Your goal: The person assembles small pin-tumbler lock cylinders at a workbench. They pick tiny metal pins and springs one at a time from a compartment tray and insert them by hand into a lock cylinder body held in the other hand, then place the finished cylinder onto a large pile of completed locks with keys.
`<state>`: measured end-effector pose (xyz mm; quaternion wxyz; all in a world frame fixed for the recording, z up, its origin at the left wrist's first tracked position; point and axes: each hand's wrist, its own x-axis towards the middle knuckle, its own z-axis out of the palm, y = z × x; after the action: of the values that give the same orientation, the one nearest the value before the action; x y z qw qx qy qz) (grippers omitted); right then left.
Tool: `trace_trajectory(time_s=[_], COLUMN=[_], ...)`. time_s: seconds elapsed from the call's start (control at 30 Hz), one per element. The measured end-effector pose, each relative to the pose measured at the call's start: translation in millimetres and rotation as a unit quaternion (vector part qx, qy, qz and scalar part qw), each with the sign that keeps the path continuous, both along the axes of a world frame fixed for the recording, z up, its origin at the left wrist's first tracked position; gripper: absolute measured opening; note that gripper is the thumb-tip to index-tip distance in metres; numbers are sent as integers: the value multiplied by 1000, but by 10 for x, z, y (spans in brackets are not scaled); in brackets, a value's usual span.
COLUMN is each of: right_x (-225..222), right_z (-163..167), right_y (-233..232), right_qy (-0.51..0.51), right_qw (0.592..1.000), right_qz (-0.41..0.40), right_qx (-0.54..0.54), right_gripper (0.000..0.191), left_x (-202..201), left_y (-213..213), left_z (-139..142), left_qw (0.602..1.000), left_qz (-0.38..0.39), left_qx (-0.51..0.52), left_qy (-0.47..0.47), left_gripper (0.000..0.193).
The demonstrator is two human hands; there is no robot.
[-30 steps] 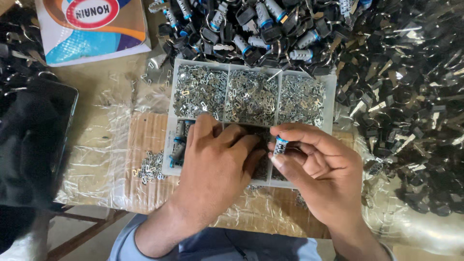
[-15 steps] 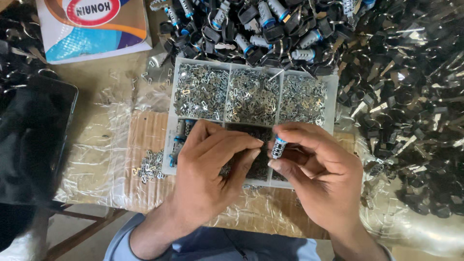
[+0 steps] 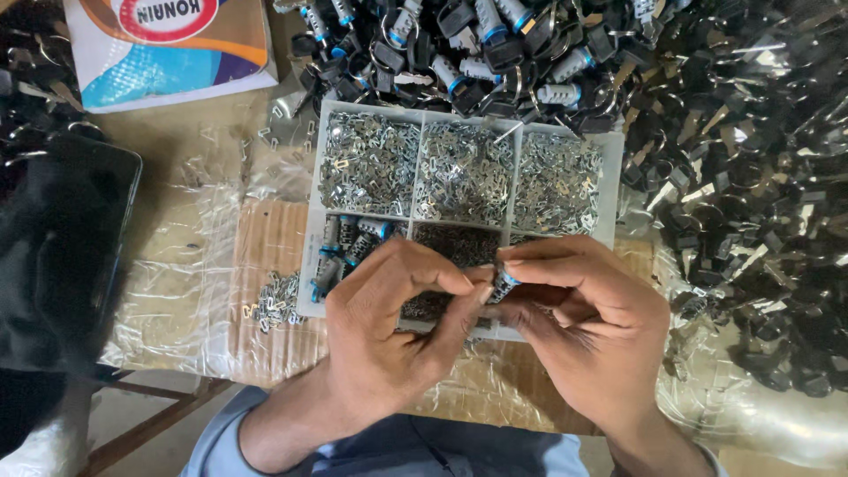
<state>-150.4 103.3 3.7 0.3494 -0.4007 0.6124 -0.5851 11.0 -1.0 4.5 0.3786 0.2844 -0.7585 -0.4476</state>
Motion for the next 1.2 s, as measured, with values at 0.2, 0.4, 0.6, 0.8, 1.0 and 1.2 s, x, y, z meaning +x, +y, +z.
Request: trace_trajectory(time_s=[0.2, 0.4, 0.6, 0.8, 1.0, 1.2], right_x=[0, -26, -1, -7, -15, -18], right_z=[35, 45, 36, 43, 41, 25], right_y=[-40, -65, -49, -49, -46, -43], right_qy=[54, 23, 36, 22, 70, 51], right_qw=[998, 999, 999, 999, 997, 998], right_qz=[-9, -27, -21, -24, -30, -17], right_qx=[15, 42, 17, 21, 32, 16], right_gripper=[36, 44, 35, 34, 36, 37], left_x=[-1, -59, -58, -95, -82, -25], left_y=[-83, -178, -92, -97, -124, -83], left_z=[77, 124, 153, 110, 93, 117], left_qw=[995, 957, 1000, 990, 977, 998], left_qz=[9, -53, 9, 45, -7, -9], left_qx=[-92, -195, -15, -128, -159, 0], left_qy=[-43, -206, -25, -48, -140, -59], left_gripper=[30, 34, 29, 27, 28, 23])
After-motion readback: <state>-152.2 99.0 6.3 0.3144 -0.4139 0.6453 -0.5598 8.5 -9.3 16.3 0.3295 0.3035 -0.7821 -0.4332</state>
